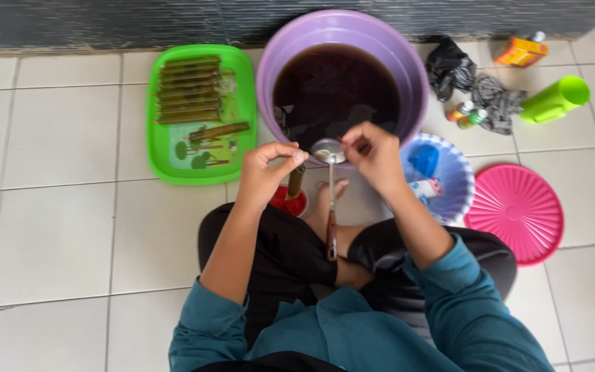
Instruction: Manually filling small plastic bags with liquid using a ladle and funnel and tying them closed.
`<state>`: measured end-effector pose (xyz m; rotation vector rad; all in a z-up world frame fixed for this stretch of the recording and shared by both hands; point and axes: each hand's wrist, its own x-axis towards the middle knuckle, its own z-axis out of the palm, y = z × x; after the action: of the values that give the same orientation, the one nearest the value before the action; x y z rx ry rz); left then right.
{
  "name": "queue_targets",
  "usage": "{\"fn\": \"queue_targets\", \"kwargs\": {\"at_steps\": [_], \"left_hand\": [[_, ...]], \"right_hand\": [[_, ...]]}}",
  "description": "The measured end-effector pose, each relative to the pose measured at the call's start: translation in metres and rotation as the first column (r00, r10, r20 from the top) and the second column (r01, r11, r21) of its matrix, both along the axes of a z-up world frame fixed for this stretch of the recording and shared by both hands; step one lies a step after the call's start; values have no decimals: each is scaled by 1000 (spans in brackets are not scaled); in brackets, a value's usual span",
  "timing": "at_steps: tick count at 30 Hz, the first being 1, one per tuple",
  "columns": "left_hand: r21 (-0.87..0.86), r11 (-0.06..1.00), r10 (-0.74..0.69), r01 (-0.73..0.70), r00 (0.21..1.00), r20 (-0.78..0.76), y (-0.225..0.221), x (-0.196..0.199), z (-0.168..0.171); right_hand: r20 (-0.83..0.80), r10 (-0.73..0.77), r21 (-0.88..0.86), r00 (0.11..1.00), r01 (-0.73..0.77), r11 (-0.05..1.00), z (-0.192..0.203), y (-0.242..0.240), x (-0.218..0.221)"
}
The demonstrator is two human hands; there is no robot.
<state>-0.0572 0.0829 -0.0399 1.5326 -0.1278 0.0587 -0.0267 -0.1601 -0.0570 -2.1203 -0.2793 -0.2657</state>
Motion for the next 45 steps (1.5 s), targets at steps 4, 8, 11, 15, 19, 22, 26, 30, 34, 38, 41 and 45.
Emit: {"fn": "queue_targets", "kwargs": {"at_steps": [4, 8, 11, 15, 19, 22, 26, 30, 34, 38, 41, 45], "left_hand": [[-34, 991, -119, 128, 974, 193, -35, 19, 2], [-86, 972, -205, 218, 968, 147, -71, 33, 14], [-107, 945, -296, 308, 948, 117, -96, 44, 2], [-99, 913, -389, 395, 918, 77, -122, 61, 0], [-61, 905, -417, 422, 906, 80, -136, 67, -3], [-95, 893, -441, 441, 897, 23, -138, 66, 0], [-67, 879, -470, 471, 882, 39, -139, 72, -10], [-130, 868, -482, 479, 876, 11, -134, 70, -5], [-227, 830, -527, 509, 849, -25, -130, 68, -1], [-256, 809, -546, 528, 838, 2, -126, 64, 11], [-202, 823, -532, 531, 845, 51, -124, 64, 8], [-21, 877, -469, 481, 863, 189, -118, 74, 4]], "right_hand": [[133, 49, 7, 990, -51, 999, 40, -39, 8], [170, 32, 175, 985, -62, 983, 40, -54, 7], [180, -20, 311, 984, -38, 950, 22, -62, 2], [182, -64, 436, 981, -22, 900, 7, -69, 8], [157, -66, 513, 985, -24, 858, -2, -73, 8], [143, -96, 528, 985, 6, 849, -4, -76, 10], [140, -75, 539, 987, -13, 842, 0, -79, 14], [129, -45, 553, 991, -34, 832, -6, -83, 17], [135, -22, 547, 991, -56, 835, 5, -74, 15], [90, 16, 572, 996, -65, 817, 0, -70, 16], [41, 95, 667, 995, -98, 738, -1, -69, 13], [-66, 393, 914, 917, -102, 393, 1, -77, 10]]}}
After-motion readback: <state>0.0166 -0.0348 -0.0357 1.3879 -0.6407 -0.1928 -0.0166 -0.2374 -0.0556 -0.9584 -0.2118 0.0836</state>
